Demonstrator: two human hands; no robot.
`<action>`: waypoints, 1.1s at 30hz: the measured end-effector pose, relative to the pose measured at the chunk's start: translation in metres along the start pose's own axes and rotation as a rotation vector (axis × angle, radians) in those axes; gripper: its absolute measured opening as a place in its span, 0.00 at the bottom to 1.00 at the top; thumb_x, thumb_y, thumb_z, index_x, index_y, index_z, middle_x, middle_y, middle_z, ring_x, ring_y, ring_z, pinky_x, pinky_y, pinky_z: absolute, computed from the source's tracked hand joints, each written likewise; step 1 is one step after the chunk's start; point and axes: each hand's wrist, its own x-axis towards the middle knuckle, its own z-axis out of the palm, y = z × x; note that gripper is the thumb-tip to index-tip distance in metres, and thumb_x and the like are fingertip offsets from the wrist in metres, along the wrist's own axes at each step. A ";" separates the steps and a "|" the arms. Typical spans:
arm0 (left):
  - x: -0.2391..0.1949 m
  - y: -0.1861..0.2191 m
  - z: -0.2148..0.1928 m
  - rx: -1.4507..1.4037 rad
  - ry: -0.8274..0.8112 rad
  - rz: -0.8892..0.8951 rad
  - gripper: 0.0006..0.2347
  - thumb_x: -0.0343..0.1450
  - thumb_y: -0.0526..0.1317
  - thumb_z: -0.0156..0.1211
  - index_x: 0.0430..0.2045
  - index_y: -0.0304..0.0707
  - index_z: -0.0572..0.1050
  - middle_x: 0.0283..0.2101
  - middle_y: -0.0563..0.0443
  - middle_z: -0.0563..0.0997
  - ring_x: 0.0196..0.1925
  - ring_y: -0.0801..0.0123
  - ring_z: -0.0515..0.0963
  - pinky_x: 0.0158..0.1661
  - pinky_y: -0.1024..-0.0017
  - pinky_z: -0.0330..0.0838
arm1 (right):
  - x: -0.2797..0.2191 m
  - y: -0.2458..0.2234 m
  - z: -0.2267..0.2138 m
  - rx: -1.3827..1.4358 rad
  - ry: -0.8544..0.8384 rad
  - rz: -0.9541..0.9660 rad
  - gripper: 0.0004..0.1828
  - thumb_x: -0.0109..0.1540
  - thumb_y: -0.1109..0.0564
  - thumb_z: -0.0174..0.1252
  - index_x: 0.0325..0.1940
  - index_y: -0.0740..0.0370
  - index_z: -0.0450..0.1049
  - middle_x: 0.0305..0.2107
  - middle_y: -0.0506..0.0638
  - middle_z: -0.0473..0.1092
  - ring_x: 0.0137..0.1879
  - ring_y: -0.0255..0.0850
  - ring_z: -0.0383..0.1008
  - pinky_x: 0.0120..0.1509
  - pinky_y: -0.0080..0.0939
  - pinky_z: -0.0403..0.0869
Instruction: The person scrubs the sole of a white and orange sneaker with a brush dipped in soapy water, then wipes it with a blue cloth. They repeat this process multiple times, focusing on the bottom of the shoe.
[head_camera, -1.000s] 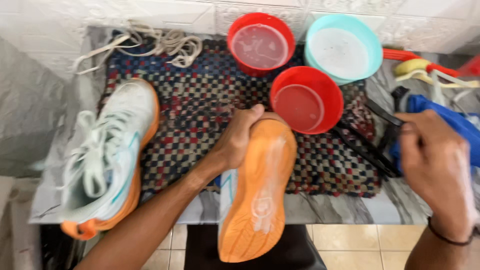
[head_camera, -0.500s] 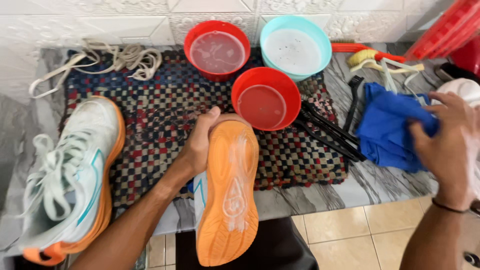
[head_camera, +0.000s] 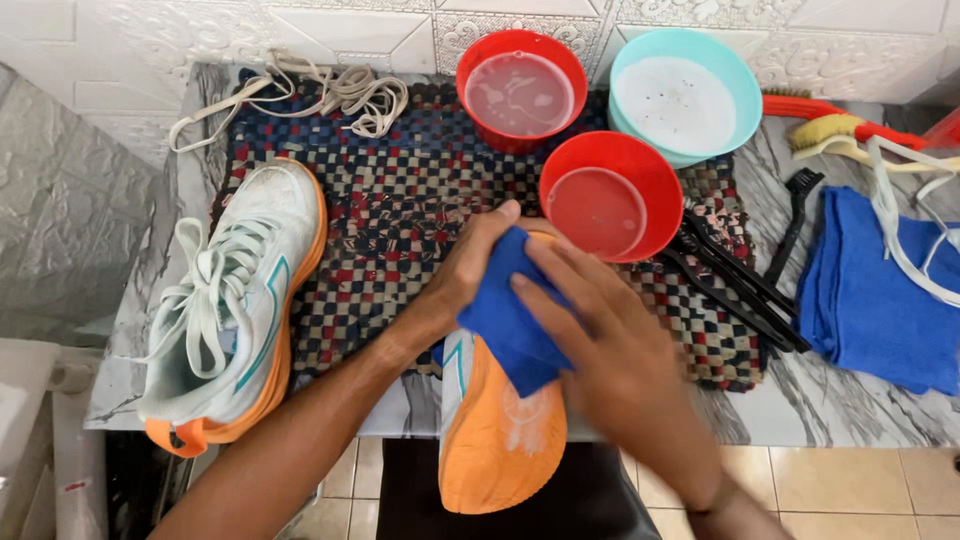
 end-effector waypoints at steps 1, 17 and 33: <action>-0.001 0.002 -0.001 -0.127 -0.058 -0.009 0.20 0.77 0.50 0.30 0.25 0.40 0.71 0.29 0.51 0.73 0.35 0.70 0.72 0.45 0.67 0.66 | 0.005 -0.023 -0.001 -0.018 0.096 -0.096 0.27 0.61 0.53 0.47 0.64 0.57 0.72 0.65 0.55 0.67 0.74 0.54 0.64 0.79 0.56 0.59; 0.001 -0.016 -0.001 0.140 -0.004 0.278 0.21 0.80 0.48 0.26 0.18 0.49 0.62 0.23 0.59 0.69 0.27 0.75 0.64 0.34 0.65 0.61 | 0.024 -0.023 0.005 -0.079 0.340 0.116 0.24 0.59 0.61 0.66 0.61 0.63 0.76 0.49 0.58 0.68 0.54 0.55 0.71 0.62 0.55 0.71; -0.002 0.001 0.001 0.004 0.087 0.112 0.18 0.78 0.48 0.29 0.14 0.54 0.52 0.17 0.63 0.57 0.23 0.76 0.55 0.28 0.64 0.52 | 0.011 -0.039 0.024 -0.020 0.378 0.127 0.30 0.56 0.55 0.70 0.61 0.63 0.72 0.45 0.61 0.75 0.44 0.55 0.74 0.47 0.52 0.73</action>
